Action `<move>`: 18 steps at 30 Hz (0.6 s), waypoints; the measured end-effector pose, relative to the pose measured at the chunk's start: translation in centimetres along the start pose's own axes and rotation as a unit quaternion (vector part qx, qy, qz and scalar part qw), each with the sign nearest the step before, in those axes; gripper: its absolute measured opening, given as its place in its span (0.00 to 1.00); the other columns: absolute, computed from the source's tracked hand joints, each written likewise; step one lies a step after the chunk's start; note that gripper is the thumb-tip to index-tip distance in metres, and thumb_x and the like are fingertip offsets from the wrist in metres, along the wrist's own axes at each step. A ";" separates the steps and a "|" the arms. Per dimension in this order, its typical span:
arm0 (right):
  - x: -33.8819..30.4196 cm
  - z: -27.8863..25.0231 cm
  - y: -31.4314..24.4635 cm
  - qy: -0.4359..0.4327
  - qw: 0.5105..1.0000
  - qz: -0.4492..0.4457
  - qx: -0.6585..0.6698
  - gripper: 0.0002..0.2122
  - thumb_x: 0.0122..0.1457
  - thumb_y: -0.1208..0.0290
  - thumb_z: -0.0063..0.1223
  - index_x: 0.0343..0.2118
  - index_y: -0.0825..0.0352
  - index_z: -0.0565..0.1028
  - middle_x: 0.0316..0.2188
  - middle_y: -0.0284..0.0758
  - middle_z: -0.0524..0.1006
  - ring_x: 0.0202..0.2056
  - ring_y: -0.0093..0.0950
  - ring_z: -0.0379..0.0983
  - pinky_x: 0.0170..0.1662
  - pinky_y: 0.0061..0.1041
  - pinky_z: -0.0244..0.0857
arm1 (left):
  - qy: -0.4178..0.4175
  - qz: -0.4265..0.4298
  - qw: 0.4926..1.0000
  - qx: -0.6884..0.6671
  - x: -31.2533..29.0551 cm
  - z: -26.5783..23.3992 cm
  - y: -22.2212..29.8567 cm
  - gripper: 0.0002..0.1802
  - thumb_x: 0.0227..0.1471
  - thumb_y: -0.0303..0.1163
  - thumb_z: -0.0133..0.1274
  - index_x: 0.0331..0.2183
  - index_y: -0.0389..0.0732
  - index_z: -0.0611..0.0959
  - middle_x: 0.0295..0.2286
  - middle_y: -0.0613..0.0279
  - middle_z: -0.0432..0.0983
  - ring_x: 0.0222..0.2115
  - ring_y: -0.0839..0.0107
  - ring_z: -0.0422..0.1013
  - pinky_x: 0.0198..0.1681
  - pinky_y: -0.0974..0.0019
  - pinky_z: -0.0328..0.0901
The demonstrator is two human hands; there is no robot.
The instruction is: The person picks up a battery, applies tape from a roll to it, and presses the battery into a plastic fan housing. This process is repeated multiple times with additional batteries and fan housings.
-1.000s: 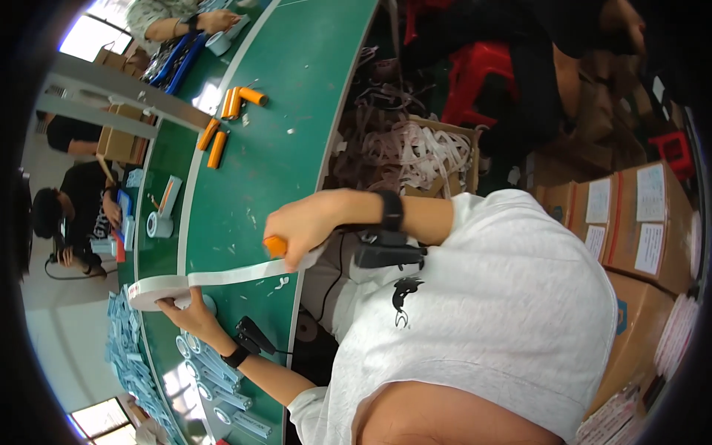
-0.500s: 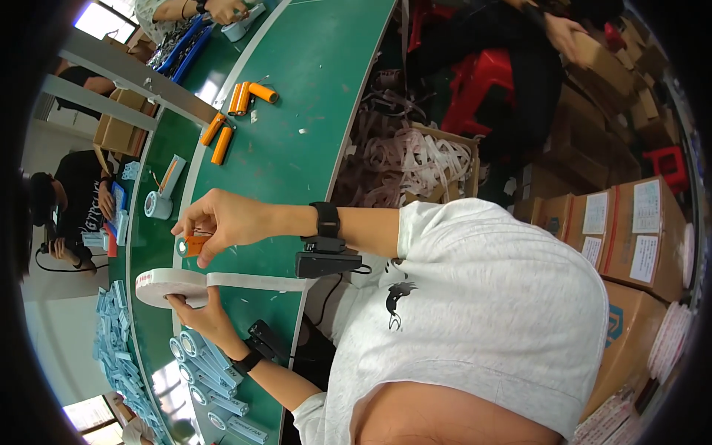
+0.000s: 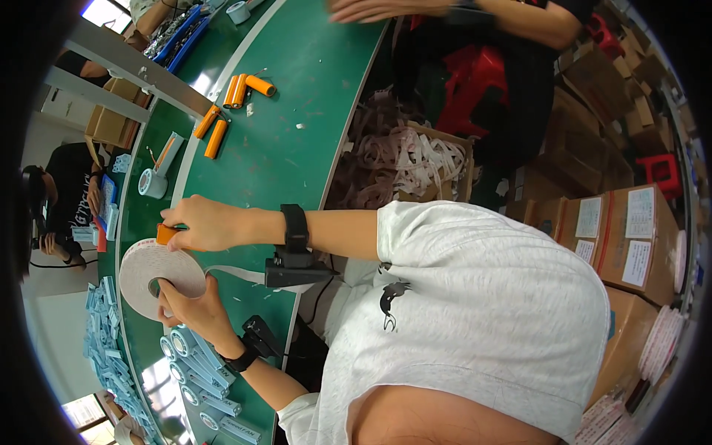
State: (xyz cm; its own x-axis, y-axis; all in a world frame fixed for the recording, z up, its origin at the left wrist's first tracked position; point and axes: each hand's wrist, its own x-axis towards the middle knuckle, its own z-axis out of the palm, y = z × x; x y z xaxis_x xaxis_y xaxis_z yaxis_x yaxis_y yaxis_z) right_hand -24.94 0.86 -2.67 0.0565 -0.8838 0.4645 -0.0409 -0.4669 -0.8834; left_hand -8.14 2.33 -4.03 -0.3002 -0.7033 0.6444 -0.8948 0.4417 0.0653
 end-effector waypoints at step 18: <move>5.0 -9.8 0.4 0.406 0.762 -0.129 0.487 0.11 0.55 0.73 0.45 0.39 0.73 0.66 0.37 0.44 0.71 0.36 0.29 0.71 0.38 0.27 0.66 | -0.086 0.019 0.990 -0.113 -2.0 2.2 6.0 0.29 0.34 0.37 0.61 0.38 0.28 0.73 0.32 0.49 0.72 0.36 0.57 0.66 0.47 0.56 0.50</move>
State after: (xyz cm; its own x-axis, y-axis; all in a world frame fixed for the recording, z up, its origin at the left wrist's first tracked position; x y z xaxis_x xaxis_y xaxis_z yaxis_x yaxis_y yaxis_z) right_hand -34.43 -3.99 -0.07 -0.7150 -0.6789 0.1671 0.6500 -0.7335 -0.1989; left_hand -13.58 5.18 -6.59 -0.4016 -0.7601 0.5108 -0.7913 0.5688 0.2243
